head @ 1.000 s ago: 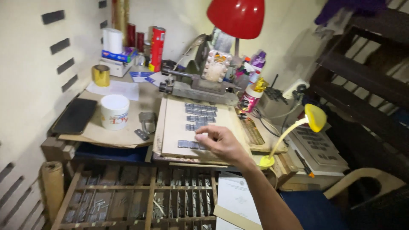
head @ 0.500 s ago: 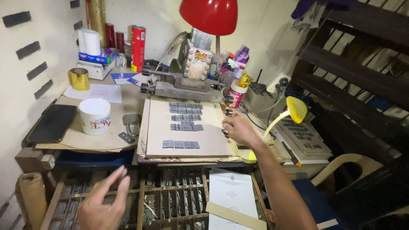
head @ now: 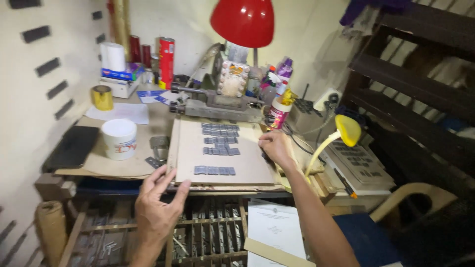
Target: Manually setting metal type characters from a type case into a layout for letterpress printing.
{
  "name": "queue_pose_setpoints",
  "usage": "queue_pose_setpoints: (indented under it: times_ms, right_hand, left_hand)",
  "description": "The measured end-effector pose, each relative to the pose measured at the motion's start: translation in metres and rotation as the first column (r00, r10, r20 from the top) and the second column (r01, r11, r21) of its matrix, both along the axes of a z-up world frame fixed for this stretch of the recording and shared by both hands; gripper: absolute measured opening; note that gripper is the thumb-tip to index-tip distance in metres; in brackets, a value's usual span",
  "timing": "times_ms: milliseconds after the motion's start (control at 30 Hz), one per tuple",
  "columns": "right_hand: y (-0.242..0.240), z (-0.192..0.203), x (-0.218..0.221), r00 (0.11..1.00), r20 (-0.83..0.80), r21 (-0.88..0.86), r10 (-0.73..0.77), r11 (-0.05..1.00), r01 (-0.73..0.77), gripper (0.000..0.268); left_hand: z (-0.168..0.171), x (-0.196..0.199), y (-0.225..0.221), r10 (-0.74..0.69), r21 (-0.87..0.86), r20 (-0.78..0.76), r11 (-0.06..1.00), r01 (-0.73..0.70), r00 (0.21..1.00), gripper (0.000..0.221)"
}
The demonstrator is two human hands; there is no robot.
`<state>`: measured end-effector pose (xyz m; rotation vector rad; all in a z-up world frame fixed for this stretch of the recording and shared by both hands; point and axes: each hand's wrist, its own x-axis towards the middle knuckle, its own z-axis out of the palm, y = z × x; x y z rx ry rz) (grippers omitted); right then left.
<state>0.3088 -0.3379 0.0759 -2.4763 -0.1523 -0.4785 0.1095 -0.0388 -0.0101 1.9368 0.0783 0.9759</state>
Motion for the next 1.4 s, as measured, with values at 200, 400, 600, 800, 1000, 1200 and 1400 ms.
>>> queue_pose_setpoints:
  times_ms: [200,400,600,800,1000,1200,1400]
  right_hand:
    - [0.003,-0.017,0.009,0.989,-0.145,0.418,-0.025,0.905,0.084,0.01]
    - [0.028,0.003,-0.021,0.97,-0.242,0.447,-0.02,0.885,0.13,0.013]
    - [0.02,0.011,-0.038,0.956,-0.223,0.513,0.19,0.857,-0.051,0.017]
    - [-0.023,-0.002,-0.051,0.967,0.046,0.205,0.251,0.945,-0.255,0.026]
    - [-0.011,-0.036,-0.056,0.942,-0.012,-0.069,0.337,0.939,-0.337,0.042]
    - [0.003,-0.013,-0.098,0.966,0.02,-0.022,0.257,0.966,-0.257,0.046]
    - [0.048,0.02,-0.152,0.852,-0.091,0.055,0.516,0.857,-0.513,0.037]
  left_hand:
    - [0.015,-0.015,-0.01,-0.066,-0.217,-0.038,0.974,0.056,0.997,0.058]
    - [0.008,-0.025,0.009,-0.071,-0.242,-0.003,0.968,0.068,0.997,0.057]
    - [0.015,-0.031,0.015,-0.089,-0.239,0.031,0.967,0.094,0.996,0.052]
    - [0.023,-0.038,0.014,-0.129,-0.246,-0.031,0.962,0.117,0.991,0.053]
    - [0.025,-0.036,0.004,-0.068,-0.221,0.035,0.972,0.074,0.997,0.045]
    - [0.013,-0.028,0.008,-0.082,-0.22,-0.001,0.972,0.08,0.997,0.054]
    - [0.017,-0.027,0.008,-0.094,-0.178,0.03,0.979,0.098,0.995,0.054]
